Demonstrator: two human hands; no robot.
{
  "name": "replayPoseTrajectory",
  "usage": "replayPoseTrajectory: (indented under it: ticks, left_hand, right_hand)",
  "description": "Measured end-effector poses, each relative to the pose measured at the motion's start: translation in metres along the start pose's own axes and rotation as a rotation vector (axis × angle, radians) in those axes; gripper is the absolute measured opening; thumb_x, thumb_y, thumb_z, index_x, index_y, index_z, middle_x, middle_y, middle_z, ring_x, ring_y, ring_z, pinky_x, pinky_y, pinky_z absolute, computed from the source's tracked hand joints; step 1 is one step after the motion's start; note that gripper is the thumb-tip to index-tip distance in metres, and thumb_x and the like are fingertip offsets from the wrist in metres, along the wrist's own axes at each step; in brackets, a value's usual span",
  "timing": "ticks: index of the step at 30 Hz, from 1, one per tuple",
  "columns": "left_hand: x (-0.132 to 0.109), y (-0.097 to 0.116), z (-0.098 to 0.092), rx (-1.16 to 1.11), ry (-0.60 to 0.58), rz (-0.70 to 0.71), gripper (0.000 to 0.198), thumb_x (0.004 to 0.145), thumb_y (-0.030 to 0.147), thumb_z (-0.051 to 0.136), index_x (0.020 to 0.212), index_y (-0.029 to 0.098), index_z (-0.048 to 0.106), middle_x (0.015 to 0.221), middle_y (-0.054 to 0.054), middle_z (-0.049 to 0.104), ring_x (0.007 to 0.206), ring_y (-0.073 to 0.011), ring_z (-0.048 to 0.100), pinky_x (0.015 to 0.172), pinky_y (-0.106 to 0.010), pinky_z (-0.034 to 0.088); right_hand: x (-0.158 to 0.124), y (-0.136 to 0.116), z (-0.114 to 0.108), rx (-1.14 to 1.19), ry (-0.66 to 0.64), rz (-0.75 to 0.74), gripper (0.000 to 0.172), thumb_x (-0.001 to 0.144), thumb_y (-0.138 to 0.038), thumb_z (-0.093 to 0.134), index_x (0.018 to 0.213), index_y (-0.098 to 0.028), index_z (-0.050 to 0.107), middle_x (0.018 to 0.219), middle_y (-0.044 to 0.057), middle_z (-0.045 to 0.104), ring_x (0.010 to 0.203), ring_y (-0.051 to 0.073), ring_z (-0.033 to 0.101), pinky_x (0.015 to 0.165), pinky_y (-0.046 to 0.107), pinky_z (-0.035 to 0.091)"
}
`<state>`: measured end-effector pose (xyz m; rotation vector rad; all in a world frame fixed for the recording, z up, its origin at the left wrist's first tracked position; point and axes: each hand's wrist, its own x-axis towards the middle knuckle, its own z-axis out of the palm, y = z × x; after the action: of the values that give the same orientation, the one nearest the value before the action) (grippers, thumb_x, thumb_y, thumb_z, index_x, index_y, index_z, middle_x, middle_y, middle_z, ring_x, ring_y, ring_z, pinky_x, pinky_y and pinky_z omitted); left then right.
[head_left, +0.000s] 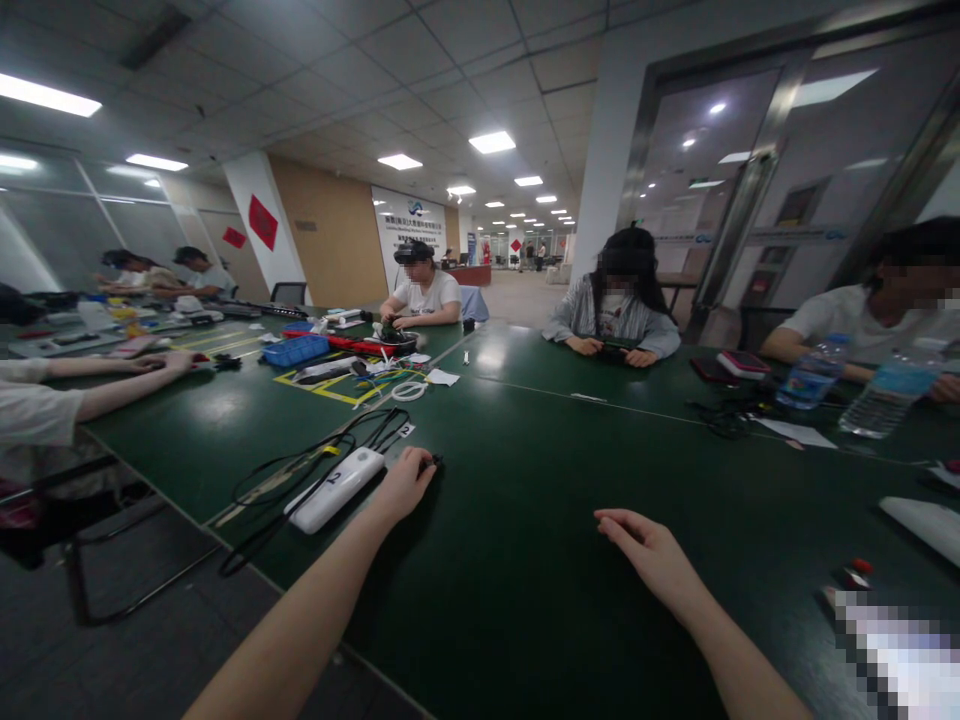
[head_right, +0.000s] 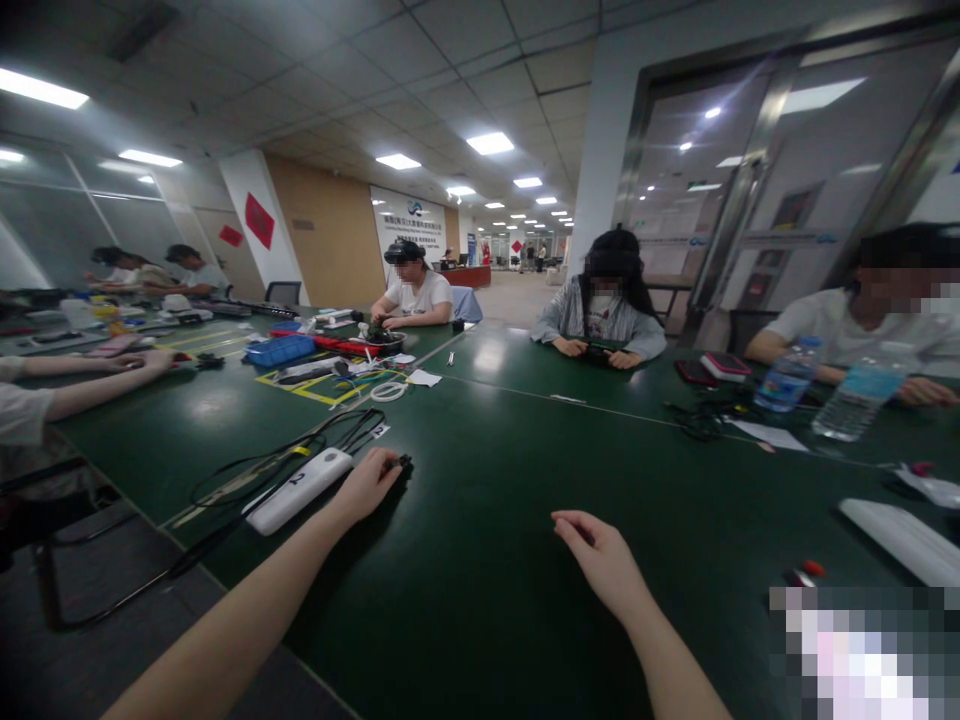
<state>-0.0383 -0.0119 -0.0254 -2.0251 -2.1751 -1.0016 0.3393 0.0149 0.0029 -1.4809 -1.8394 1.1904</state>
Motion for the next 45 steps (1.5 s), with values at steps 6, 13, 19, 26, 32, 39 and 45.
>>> replayPoseTrajectory:
  ticks: [6, 13, 19, 26, 32, 39, 45]
  left_hand:
    - [0.0, 0.003, -0.001, -0.07, 0.012, -0.051, 0.018, 0.075, 0.031, 0.049, 0.085, 0.018, 0.055, 0.087, -0.003, 0.051, 0.071, -0.0137, 0.053, 0.07, -0.028, 0.045]
    - [0.003, -0.002, -0.003, -0.099, -0.004, -0.1, 0.021, 0.076, 0.03, 0.047, 0.089, 0.019, 0.058, 0.09, -0.005, 0.055, 0.08, -0.0161, 0.055, 0.077, -0.03, 0.044]
    - [0.002, 0.006, -0.004, -0.055, 0.001, -0.084, 0.021, 0.078, 0.029, 0.043, 0.088, 0.017, 0.058, 0.089, -0.006, 0.056, 0.083, -0.0173, 0.055, 0.077, -0.03, 0.043]
    - [0.001, 0.011, -0.001, -0.012, 0.018, -0.098, 0.021, 0.08, 0.029, 0.04, 0.086, 0.016, 0.055, 0.089, -0.007, 0.055, 0.082, -0.0176, 0.055, 0.077, -0.03, 0.042]
    - [0.001, 0.01, 0.003, -0.001, 0.028, -0.169, 0.021, 0.081, 0.03, 0.039, 0.088, 0.016, 0.052, 0.09, -0.008, 0.057, 0.085, -0.0189, 0.055, 0.076, -0.031, 0.042]
    - [0.001, 0.011, 0.006, 0.023, 0.0, -0.224, 0.02, 0.082, 0.033, 0.038, 0.088, 0.018, 0.05, 0.087, -0.007, 0.061, 0.081, -0.0194, 0.057, 0.071, -0.03, 0.042]
    - [0.003, 0.014, 0.003, 0.025, 0.065, -0.264, 0.019, 0.082, 0.03, 0.037, 0.087, 0.016, 0.05, 0.088, -0.008, 0.06, 0.082, -0.0191, 0.057, 0.072, -0.031, 0.042]
  right_hand:
    - [0.0, 0.0, 0.0, -0.005, -0.019, 0.014, 0.04, 0.072, -0.045, 0.046, 0.103, -0.023, 0.058, 0.103, 0.003, 0.063, 0.1, 0.022, 0.054, 0.081, 0.033, 0.043]
    - [-0.003, -0.002, -0.001, -0.006, -0.007, -0.003, 0.038, 0.072, -0.045, 0.046, 0.101, -0.024, 0.06, 0.102, 0.003, 0.063, 0.099, 0.024, 0.054, 0.079, 0.034, 0.044]
    - [-0.002, -0.001, -0.001, -0.022, -0.005, 0.01, 0.038, 0.072, -0.045, 0.046, 0.102, -0.025, 0.059, 0.103, 0.003, 0.063, 0.1, 0.024, 0.053, 0.078, 0.033, 0.044]
    - [0.0, 0.0, 0.0, -0.021, -0.021, -0.016, 0.04, 0.073, -0.047, 0.046, 0.103, -0.024, 0.058, 0.1, 0.003, 0.064, 0.098, 0.023, 0.054, 0.081, 0.034, 0.042]
    - [-0.001, -0.001, 0.0, -0.012, -0.013, -0.006, 0.039, 0.072, -0.045, 0.046, 0.102, -0.024, 0.059, 0.102, 0.003, 0.063, 0.099, 0.023, 0.054, 0.081, 0.034, 0.042]
    - [-0.002, -0.002, 0.0, -0.018, -0.015, -0.003, 0.036, 0.072, -0.044, 0.046, 0.1, -0.025, 0.06, 0.101, 0.002, 0.063, 0.097, 0.023, 0.055, 0.078, 0.033, 0.044]
    - [0.0, 0.0, 0.001, -0.02, -0.011, 0.005, 0.036, 0.072, -0.043, 0.047, 0.1, -0.025, 0.059, 0.102, 0.002, 0.063, 0.099, 0.023, 0.054, 0.08, 0.033, 0.043]
